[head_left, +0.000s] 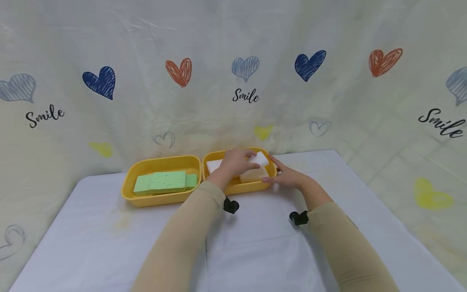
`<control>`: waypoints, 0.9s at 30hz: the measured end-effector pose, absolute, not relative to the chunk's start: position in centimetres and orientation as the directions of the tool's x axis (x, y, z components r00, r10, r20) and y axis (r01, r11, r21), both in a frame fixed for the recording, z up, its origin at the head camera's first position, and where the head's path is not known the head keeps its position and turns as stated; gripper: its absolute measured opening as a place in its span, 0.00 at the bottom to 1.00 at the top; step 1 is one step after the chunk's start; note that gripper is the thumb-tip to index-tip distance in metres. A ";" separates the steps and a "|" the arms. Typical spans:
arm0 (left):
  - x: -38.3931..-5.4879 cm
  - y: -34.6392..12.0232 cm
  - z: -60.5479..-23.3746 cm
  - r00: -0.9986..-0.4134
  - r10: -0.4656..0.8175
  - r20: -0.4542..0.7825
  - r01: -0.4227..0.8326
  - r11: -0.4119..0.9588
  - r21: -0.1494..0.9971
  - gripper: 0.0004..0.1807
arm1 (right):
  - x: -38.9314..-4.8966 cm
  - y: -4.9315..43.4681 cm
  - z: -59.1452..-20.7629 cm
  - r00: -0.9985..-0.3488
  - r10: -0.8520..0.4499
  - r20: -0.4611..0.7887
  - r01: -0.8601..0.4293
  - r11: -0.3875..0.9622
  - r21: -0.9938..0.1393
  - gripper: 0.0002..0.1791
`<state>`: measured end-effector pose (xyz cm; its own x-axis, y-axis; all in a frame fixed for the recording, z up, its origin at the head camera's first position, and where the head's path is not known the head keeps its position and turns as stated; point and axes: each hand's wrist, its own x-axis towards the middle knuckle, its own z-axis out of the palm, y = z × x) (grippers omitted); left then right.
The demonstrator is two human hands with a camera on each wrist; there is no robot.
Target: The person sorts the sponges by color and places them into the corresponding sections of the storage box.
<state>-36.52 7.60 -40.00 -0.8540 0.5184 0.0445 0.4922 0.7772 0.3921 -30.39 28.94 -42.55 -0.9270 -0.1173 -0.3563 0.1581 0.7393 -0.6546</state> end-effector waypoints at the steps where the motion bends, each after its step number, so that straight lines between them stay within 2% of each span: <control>1: -36.5 7.7 -40.1 -0.848 0.528 0.039 0.503 0.781 0.369 0.31 | -30.4 28.9 -42.6 -0.927 -0.116 -0.358 0.162 0.736 -0.657 0.64; 3: -36.4 8.0 -40.2 -0.836 0.549 0.029 0.529 0.788 0.316 0.30 | -30.5 28.9 -42.7 -0.926 -0.113 -0.361 0.169 0.731 -0.661 0.62; 8: -36.1 8.5 -40.0 -0.816 0.578 0.030 0.564 0.783 0.263 0.28 | -30.5 29.0 -42.6 -0.925 -0.118 -0.360 0.170 0.722 -0.671 0.61; 20: -36.0 9.0 -39.2 -0.825 0.564 0.026 0.536 0.769 0.348 0.27 | -30.5 29.4 -42.5 -0.928 -0.168 -0.333 0.121 0.709 -0.695 0.59; 27: -36.2 9.3 -40.7 -0.812 0.584 0.009 0.568 0.785 0.248 0.27 | -30.4 29.3 -42.5 -0.929 -0.169 -0.329 0.119 0.706 -0.698 0.59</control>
